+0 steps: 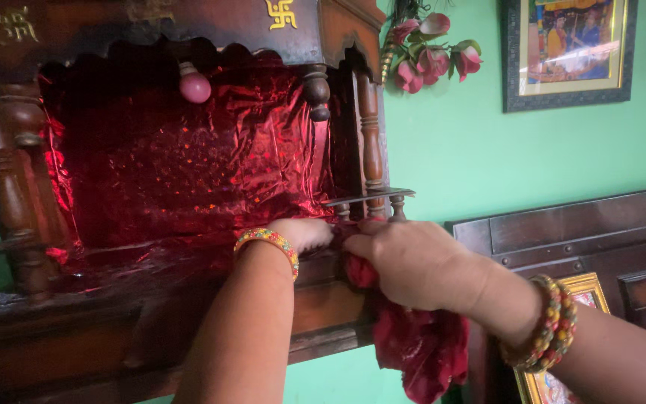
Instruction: The person wipes a wooden shrine using a red cloth, cleaning the inner surfaces, the pillars, and the exterior drawer.
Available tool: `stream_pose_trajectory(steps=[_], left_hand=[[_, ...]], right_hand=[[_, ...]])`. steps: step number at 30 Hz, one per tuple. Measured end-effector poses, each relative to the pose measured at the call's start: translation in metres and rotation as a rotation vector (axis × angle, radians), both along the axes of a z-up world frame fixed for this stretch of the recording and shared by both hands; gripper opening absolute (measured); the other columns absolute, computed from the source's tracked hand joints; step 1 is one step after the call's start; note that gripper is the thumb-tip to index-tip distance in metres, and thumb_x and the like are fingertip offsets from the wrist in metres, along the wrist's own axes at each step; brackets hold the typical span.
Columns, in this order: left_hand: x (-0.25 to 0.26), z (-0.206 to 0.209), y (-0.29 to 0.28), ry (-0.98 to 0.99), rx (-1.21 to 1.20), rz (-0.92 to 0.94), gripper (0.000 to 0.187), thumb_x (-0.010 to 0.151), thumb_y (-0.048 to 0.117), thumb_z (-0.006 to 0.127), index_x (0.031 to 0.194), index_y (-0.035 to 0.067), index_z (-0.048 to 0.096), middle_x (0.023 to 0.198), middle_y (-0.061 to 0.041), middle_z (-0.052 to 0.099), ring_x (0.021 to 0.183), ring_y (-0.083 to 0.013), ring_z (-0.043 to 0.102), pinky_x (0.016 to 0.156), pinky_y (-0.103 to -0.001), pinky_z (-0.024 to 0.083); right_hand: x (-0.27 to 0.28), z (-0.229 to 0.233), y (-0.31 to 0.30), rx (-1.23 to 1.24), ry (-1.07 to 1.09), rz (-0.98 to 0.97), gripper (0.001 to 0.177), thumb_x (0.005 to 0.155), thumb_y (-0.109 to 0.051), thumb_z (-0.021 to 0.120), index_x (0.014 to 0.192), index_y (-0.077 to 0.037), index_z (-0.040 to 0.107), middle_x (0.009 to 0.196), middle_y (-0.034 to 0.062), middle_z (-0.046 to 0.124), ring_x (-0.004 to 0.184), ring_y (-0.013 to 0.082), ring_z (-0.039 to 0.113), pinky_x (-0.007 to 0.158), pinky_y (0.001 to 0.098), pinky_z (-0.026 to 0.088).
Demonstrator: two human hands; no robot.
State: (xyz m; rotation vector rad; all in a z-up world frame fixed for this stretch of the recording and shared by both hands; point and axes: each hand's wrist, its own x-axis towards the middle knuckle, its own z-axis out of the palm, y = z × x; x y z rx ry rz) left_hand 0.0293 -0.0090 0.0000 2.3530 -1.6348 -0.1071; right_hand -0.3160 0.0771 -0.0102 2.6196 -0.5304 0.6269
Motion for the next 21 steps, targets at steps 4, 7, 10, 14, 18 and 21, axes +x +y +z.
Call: stream_pose_trajectory(steps=[4, 7, 10, 14, 18, 21], left_hand=[[-0.022, -0.001, 0.014, -0.007, 0.017, 0.006, 0.048, 0.105, 0.032, 0.059, 0.134, 0.006, 0.086, 0.127, -0.011, 0.088, 0.112, -0.0239, 0.073, 0.102, -0.048, 0.055], [-0.026, 0.002, 0.018, -0.010, 0.027, 0.013, 0.049, 0.106, 0.034, 0.058, 0.134, 0.005, 0.086, 0.129, -0.012, 0.088, 0.114, -0.0246, 0.073, 0.104, -0.048, 0.055], [-0.027, 0.004, 0.018, -0.010, 0.036, 0.014, 0.050, 0.107, 0.035, 0.056, 0.134, 0.004, 0.085, 0.131, -0.012, 0.088, 0.117, -0.0253, 0.073, 0.105, -0.049, 0.056], [-0.021, 0.005, 0.015, -0.036, 0.030, 0.026, 0.049, 0.110, 0.038, 0.055, 0.131, 0.005, 0.084, 0.126, -0.011, 0.086, 0.112, -0.0244, 0.072, 0.102, -0.049, 0.055], [-0.004, -0.005, -0.007, -0.017, 0.019, -0.005, 0.039, 0.108, 0.034, 0.055, 0.116, 0.006, 0.082, 0.106, -0.007, 0.078, 0.095, -0.0239, 0.062, 0.087, -0.051, 0.049], [0.009, -0.014, -0.020, -0.030, 0.031, -0.049, 0.035, 0.106, 0.034, 0.057, 0.109, 0.008, 0.080, 0.095, -0.005, 0.074, 0.087, -0.0231, 0.057, 0.081, -0.050, 0.046]], right_hand=[[-0.013, 0.005, -0.017, 0.017, -0.076, -0.050, 0.061, 0.090, -0.009, 0.070, 0.148, -0.024, 0.080, 0.148, 0.0164, 0.078, 0.120, 0.0449, 0.080, 0.102, 0.0584, 0.064], [-0.013, 0.006, -0.019, 0.028, -0.068, -0.108, 0.061, 0.092, -0.008, 0.069, 0.150, -0.023, 0.079, 0.144, 0.0171, 0.078, 0.118, 0.0452, 0.081, 0.102, 0.0593, 0.064], [-0.003, 0.013, -0.016, 0.055, 0.012, -0.175, 0.043, 0.099, -0.011, 0.067, 0.139, -0.019, 0.080, 0.133, 0.0174, 0.083, 0.122, 0.0442, 0.082, 0.106, 0.0580, 0.065], [0.001, 0.031, -0.020, 0.179, 0.070, -0.094, 0.054, 0.094, -0.014, 0.070, 0.145, -0.023, 0.083, 0.135, 0.0165, 0.086, 0.129, 0.0424, 0.080, 0.112, 0.0541, 0.063], [-0.018, 0.034, -0.038, 0.266, 0.065, 0.197, 0.081, 0.076, -0.008, 0.080, 0.156, -0.023, 0.081, 0.146, 0.0143, 0.083, 0.132, 0.0368, 0.079, 0.113, 0.0472, 0.061], [-0.053, 0.032, -0.052, 0.423, 0.012, 0.160, 0.086, 0.069, -0.005, 0.085, 0.153, -0.024, 0.083, 0.146, 0.0065, 0.087, 0.130, 0.0256, 0.082, 0.114, 0.0403, 0.061]])
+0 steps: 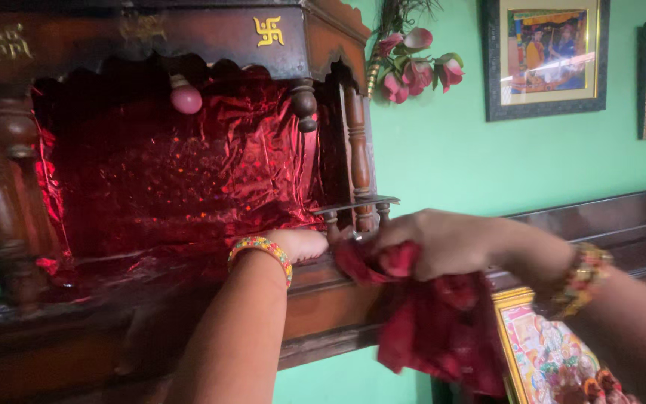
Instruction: The person wipes a wooden shrine using a red cloth, cleaning the inner surfaces, the pillars, and the exterior drawer.
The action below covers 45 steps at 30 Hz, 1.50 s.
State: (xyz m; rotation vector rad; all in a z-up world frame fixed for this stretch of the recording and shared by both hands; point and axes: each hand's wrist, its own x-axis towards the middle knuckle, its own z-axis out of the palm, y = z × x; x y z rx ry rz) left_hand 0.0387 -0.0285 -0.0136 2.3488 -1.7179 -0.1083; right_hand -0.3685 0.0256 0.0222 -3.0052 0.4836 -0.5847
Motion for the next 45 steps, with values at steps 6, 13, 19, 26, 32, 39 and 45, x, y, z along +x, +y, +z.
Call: stream_pose_trajectory(steps=[6, 13, 19, 26, 32, 39, 45], left_hand=[[-0.017, 0.003, 0.015, 0.084, 0.004, -0.012, 0.045, 0.105, 0.048, 0.059, 0.124, 0.013, 0.079, 0.103, -0.004, 0.075, 0.095, -0.0216, 0.058, 0.088, -0.047, 0.047], [-0.043, 0.008, 0.043, 0.180, -0.002, -0.029, 0.062, 0.104, 0.064, 0.062, 0.143, 0.019, 0.078, 0.112, -0.002, 0.076, 0.105, -0.0198, 0.059, 0.097, -0.043, 0.047], [-0.044, 0.011, 0.051, 0.164, 0.001, 0.058, 0.073, 0.103, 0.068, 0.065, 0.156, 0.019, 0.079, 0.125, -0.005, 0.080, 0.116, -0.0220, 0.061, 0.108, -0.045, 0.048], [-0.050, 0.016, 0.060, 0.101, -0.007, 0.085, 0.080, 0.104, 0.073, 0.062, 0.166, 0.023, 0.072, 0.148, -0.004, 0.077, 0.133, -0.0203, 0.062, 0.120, -0.047, 0.045], [-0.057, 0.017, 0.063, 0.124, 0.022, 0.096, 0.080, 0.107, 0.073, 0.056, 0.155, 0.014, 0.080, 0.141, -0.009, 0.082, 0.126, -0.0247, 0.065, 0.114, -0.049, 0.048], [-0.050, 0.015, 0.057, 0.133, 0.020, 0.055, 0.073, 0.107, 0.067, 0.058, 0.154, 0.016, 0.079, 0.133, -0.007, 0.081, 0.119, -0.0240, 0.063, 0.108, -0.048, 0.049], [-0.028, 0.010, 0.039, 0.130, 0.017, 0.031, 0.067, 0.107, 0.061, 0.060, 0.154, 0.017, 0.079, 0.127, -0.005, 0.080, 0.112, -0.0234, 0.062, 0.103, -0.047, 0.050]], right_hand=[[-0.048, 0.015, -0.054, 0.089, -0.220, -0.160, 0.067, 0.076, -0.008, 0.089, 0.142, -0.022, 0.090, 0.126, 0.0053, 0.092, 0.119, 0.0230, 0.086, 0.109, 0.0397, 0.066], [-0.010, -0.010, -0.136, 0.126, -0.377, 0.031, 0.054, 0.083, -0.013, 0.091, 0.137, -0.012, 0.086, 0.130, 0.0104, 0.087, 0.123, 0.0268, 0.083, 0.112, 0.0404, 0.064], [0.035, -0.004, -0.151, -0.006, -0.126, 0.167, 0.067, 0.079, -0.009, 0.085, 0.145, -0.017, 0.086, 0.147, 0.0076, 0.087, 0.129, 0.0253, 0.080, 0.114, 0.0418, 0.060], [0.069, 0.018, -0.145, -0.060, 0.084, -0.004, 0.052, 0.088, -0.004, 0.075, 0.131, -0.027, 0.094, 0.123, 0.0079, 0.096, 0.112, 0.0247, 0.086, 0.101, 0.0431, 0.066], [0.069, 0.010, -0.157, -0.062, 0.122, 0.027, 0.059, 0.088, 0.002, 0.071, 0.138, -0.024, 0.089, 0.132, 0.0079, 0.093, 0.119, 0.0256, 0.084, 0.108, 0.0421, 0.063], [0.019, -0.004, -0.128, -0.193, 0.051, 0.089, 0.070, 0.084, -0.006, 0.083, 0.153, -0.019, 0.080, 0.166, 0.0088, 0.073, 0.145, 0.0343, 0.070, 0.121, 0.0427, 0.055], [-0.016, -0.015, -0.059, -0.272, -0.070, 0.012, 0.052, 0.082, -0.007, 0.078, 0.133, -0.013, 0.085, 0.146, 0.0118, 0.081, 0.131, 0.0385, 0.077, 0.113, 0.0469, 0.060]])
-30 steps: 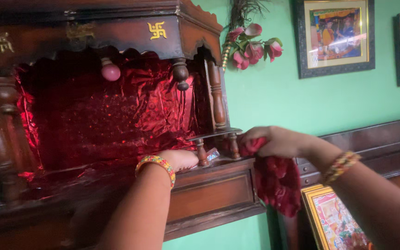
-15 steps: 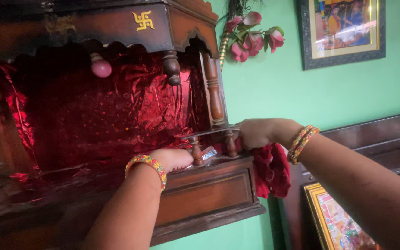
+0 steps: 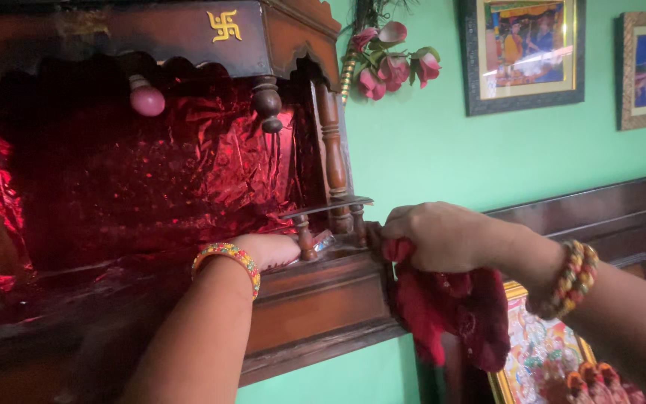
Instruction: The person wipes a wooden shrine using a red cloth, cleaning the inner surfaces, the pillars, and the exterior drawer.
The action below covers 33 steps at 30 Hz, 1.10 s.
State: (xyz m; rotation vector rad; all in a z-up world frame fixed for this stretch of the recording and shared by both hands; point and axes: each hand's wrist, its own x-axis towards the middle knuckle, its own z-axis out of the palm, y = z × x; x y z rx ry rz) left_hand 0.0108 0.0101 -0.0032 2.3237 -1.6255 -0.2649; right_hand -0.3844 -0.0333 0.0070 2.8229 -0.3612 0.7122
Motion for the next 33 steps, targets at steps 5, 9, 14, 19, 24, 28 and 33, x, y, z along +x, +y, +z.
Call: stream_pose_trajectory(steps=[5, 9, 14, 19, 24, 28, 33], left_hand=[[0.028, -0.010, -0.030, -0.028, -0.001, 0.019, 0.061, 0.109, 0.049, 0.056, 0.158, 0.018, 0.076, 0.134, -0.004, 0.081, 0.117, -0.0220, 0.062, 0.106, -0.048, 0.051], [0.034, -0.012, -0.040, -0.068, -0.097, 0.015, 0.065, 0.117, 0.056, 0.052, 0.169, 0.020, 0.067, 0.148, 0.008, 0.072, 0.128, -0.0142, 0.056, 0.111, -0.044, 0.046], [0.011, -0.007, -0.024, -0.039, -0.044, 0.116, 0.060, 0.119, 0.048, 0.047, 0.158, 0.012, 0.077, 0.139, -0.005, 0.085, 0.116, -0.0220, 0.068, 0.106, -0.047, 0.055], [-0.001, -0.003, -0.015, -0.032, -0.034, 0.162, 0.057, 0.119, 0.041, 0.047, 0.156, 0.009, 0.077, 0.134, -0.006, 0.085, 0.113, -0.0209, 0.070, 0.104, -0.048, 0.055], [0.020, -0.005, -0.036, -0.094, -0.021, 0.086, 0.059, 0.117, 0.035, 0.047, 0.157, 0.006, 0.079, 0.148, -0.010, 0.085, 0.122, -0.0233, 0.072, 0.107, -0.050, 0.056], [0.020, -0.003, -0.034, -0.121, -0.039, 0.067, 0.061, 0.117, 0.037, 0.048, 0.165, 0.010, 0.073, 0.161, -0.009, 0.073, 0.139, -0.0224, 0.067, 0.121, -0.049, 0.051], [0.000, 0.000, -0.009, -0.007, -0.014, 0.133, 0.061, 0.118, 0.044, 0.049, 0.151, 0.004, 0.079, 0.146, -0.013, 0.082, 0.128, -0.0251, 0.068, 0.117, -0.050, 0.052]], right_hand=[[0.002, -0.007, 0.055, -0.122, -0.029, -0.062, 0.041, 0.083, -0.007, 0.076, 0.122, -0.015, 0.087, 0.130, 0.0122, 0.085, 0.118, 0.0403, 0.081, 0.103, 0.0516, 0.063], [0.019, 0.000, 0.077, -0.101, -0.050, -0.101, 0.048, 0.083, -0.008, 0.075, 0.128, -0.019, 0.088, 0.130, 0.0125, 0.085, 0.117, 0.0417, 0.081, 0.100, 0.0547, 0.063], [0.055, 0.010, 0.075, -0.124, -0.046, -0.248, 0.036, 0.091, -0.018, 0.076, 0.125, -0.015, 0.087, 0.124, 0.0178, 0.086, 0.119, 0.0440, 0.082, 0.103, 0.0565, 0.064], [0.091, 0.019, 0.058, -0.052, 0.152, -0.290, 0.032, 0.092, -0.020, 0.075, 0.114, -0.009, 0.094, 0.122, 0.0226, 0.088, 0.122, 0.0444, 0.082, 0.103, 0.0554, 0.067], [0.120, 0.039, 0.049, 0.032, 0.317, -0.389, 0.034, 0.086, -0.027, 0.086, 0.107, -0.001, 0.092, 0.115, 0.0228, 0.091, 0.112, 0.0412, 0.089, 0.098, 0.0557, 0.069], [0.116, 0.036, 0.049, -0.042, 0.324, -0.339, 0.033, 0.085, -0.026, 0.087, 0.107, -0.002, 0.093, 0.118, 0.0225, 0.089, 0.116, 0.0420, 0.086, 0.100, 0.0539, 0.067], [0.088, 0.009, 0.060, -0.134, 0.151, -0.299, 0.031, 0.092, -0.017, 0.074, 0.117, -0.008, 0.090, 0.119, 0.0224, 0.088, 0.117, 0.0451, 0.083, 0.100, 0.0572, 0.067]])
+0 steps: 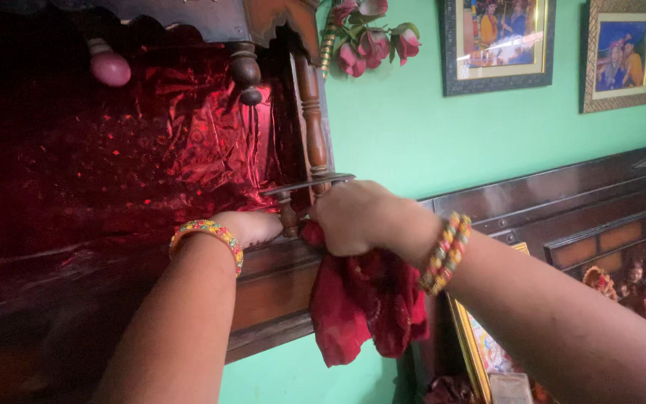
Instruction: The person wipes a wooden shrine using a red cloth, cleaning the inner surfaces, the pillars, and the exterior drawer.
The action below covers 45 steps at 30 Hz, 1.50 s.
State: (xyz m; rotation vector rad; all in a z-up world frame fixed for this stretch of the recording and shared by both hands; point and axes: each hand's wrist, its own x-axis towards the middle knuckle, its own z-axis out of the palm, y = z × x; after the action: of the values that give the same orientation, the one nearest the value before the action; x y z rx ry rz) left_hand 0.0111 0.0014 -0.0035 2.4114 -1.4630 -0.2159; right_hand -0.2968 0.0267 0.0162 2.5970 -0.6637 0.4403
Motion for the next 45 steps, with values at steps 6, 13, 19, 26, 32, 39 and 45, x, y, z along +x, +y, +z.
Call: stream_pose_trajectory(steps=[6, 13, 19, 26, 32, 39, 45], left_hand=[[0.012, -0.003, -0.011, 0.002, 0.005, -0.039, 0.046, 0.112, 0.035, 0.053, 0.141, 0.009, 0.078, 0.126, -0.006, 0.082, 0.115, -0.0217, 0.066, 0.107, -0.049, 0.052], [0.025, -0.006, -0.021, 0.017, -0.008, -0.056, 0.048, 0.110, 0.032, 0.056, 0.149, 0.014, 0.077, 0.130, -0.003, 0.083, 0.114, -0.0205, 0.065, 0.106, -0.048, 0.052], [0.019, -0.007, -0.017, 0.016, 0.009, -0.057, 0.044, 0.108, 0.031, 0.057, 0.142, 0.012, 0.078, 0.123, -0.003, 0.081, 0.109, -0.0210, 0.063, 0.100, -0.048, 0.051], [0.014, -0.003, -0.008, 0.048, 0.007, -0.069, 0.039, 0.106, 0.031, 0.058, 0.134, 0.013, 0.078, 0.116, -0.001, 0.079, 0.105, -0.0201, 0.061, 0.096, -0.047, 0.049], [0.046, -0.011, -0.041, -0.031, 0.031, -0.098, 0.026, 0.102, 0.027, 0.060, 0.114, 0.008, 0.073, 0.099, -0.004, 0.068, 0.091, -0.0227, 0.053, 0.082, -0.050, 0.042], [0.060, 0.003, -0.061, -0.431, 0.074, -0.188, 0.045, 0.105, 0.033, 0.055, 0.136, 0.009, 0.076, 0.134, -0.012, 0.075, 0.118, -0.0295, 0.067, 0.101, -0.053, 0.052], [0.015, 0.016, -0.008, -0.535, 0.049, -0.141, 0.060, 0.109, 0.048, 0.050, 0.153, 0.010, 0.065, 0.154, -0.013, 0.064, 0.138, -0.0323, 0.060, 0.115, -0.053, 0.047]], right_hand=[[-0.011, -0.025, 0.000, -0.074, -0.155, 0.094, 0.042, 0.092, -0.016, 0.074, 0.133, -0.013, 0.082, 0.132, 0.0199, 0.083, 0.119, 0.0449, 0.082, 0.100, 0.0580, 0.066], [-0.027, -0.070, 0.001, -0.251, -0.489, 0.296, 0.053, 0.082, -0.021, 0.085, 0.134, -0.010, 0.081, 0.123, 0.0185, 0.078, 0.103, 0.0441, 0.079, 0.082, 0.0570, 0.067], [-0.017, -0.078, 0.002, -0.293, -0.515, 0.187, 0.033, 0.087, -0.014, 0.079, 0.120, -0.011, 0.080, 0.120, 0.0190, 0.077, 0.104, 0.0427, 0.079, 0.079, 0.0549, 0.069], [-0.018, -0.079, -0.002, -0.311, -0.571, 0.177, 0.038, 0.088, -0.012, 0.077, 0.126, -0.010, 0.080, 0.115, 0.0179, 0.078, 0.100, 0.0420, 0.080, 0.079, 0.0548, 0.068], [-0.006, -0.071, -0.002, -0.165, -0.555, 0.062, 0.058, 0.094, -0.016, 0.075, 0.151, -0.005, 0.073, 0.119, 0.0219, 0.080, 0.104, 0.0457, 0.082, 0.087, 0.0581, 0.068], [-0.023, -0.050, -0.008, 0.046, -0.582, 0.093, 0.047, 0.090, -0.026, 0.080, 0.136, -0.021, 0.084, 0.124, 0.0227, 0.082, 0.113, 0.0492, 0.080, 0.101, 0.0600, 0.064], [-0.010, -0.065, -0.008, -0.087, -0.583, 0.024, 0.040, 0.096, -0.027, 0.079, 0.135, -0.016, 0.081, 0.122, 0.0245, 0.080, 0.109, 0.0499, 0.081, 0.095, 0.0612, 0.065]])
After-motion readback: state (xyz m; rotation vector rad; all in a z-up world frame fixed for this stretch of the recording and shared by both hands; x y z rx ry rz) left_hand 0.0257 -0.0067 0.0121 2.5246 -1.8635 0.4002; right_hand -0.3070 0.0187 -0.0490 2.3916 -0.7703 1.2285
